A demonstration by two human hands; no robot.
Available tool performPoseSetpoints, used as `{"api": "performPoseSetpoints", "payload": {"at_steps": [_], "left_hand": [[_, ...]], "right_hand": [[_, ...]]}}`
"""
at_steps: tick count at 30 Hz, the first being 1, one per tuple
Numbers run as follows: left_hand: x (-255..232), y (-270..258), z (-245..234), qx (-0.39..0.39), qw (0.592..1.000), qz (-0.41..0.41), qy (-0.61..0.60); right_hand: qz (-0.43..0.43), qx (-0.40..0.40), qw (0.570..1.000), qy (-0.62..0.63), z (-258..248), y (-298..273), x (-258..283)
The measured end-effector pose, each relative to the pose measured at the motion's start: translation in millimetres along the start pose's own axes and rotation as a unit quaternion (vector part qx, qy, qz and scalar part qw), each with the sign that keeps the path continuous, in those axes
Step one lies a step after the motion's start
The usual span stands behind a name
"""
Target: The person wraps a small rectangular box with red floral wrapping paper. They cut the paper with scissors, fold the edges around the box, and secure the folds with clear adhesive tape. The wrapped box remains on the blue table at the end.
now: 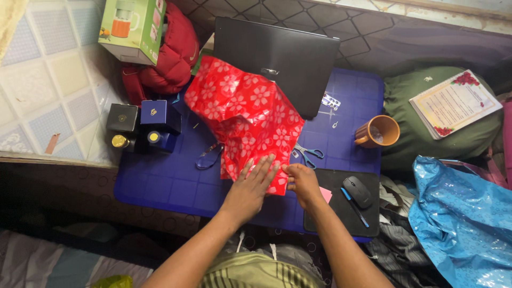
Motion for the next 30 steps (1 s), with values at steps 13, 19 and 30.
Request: {"api": "performPoseSetpoints", "payload": {"at_steps": [13,19,30], "left_hand": [[-11,1,1,0.036,0.996,-0.001,-0.081],[0,16,-2,0.086,0.991,0.007,-0.106],[19,103,-6,0.156,0.935,0.294,-0.126]], "right_hand": [[-0.409,-0.117,0.742,-0.518,-27,3,53],[-0.374,-0.036,0.701,-0.606,-36,21,65],[-0.312,-0.033,0.673,-0.670,-40,25,81]]}}
Point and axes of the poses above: each hand's wrist, its own y-axis towards the middle knuckle, its own z-axis out of the palm, x = y × z, the point moved 3 cm from there along y, towards the middle knuckle, and after that the axes turned 14 degrees about y, right-handed, at the moved point
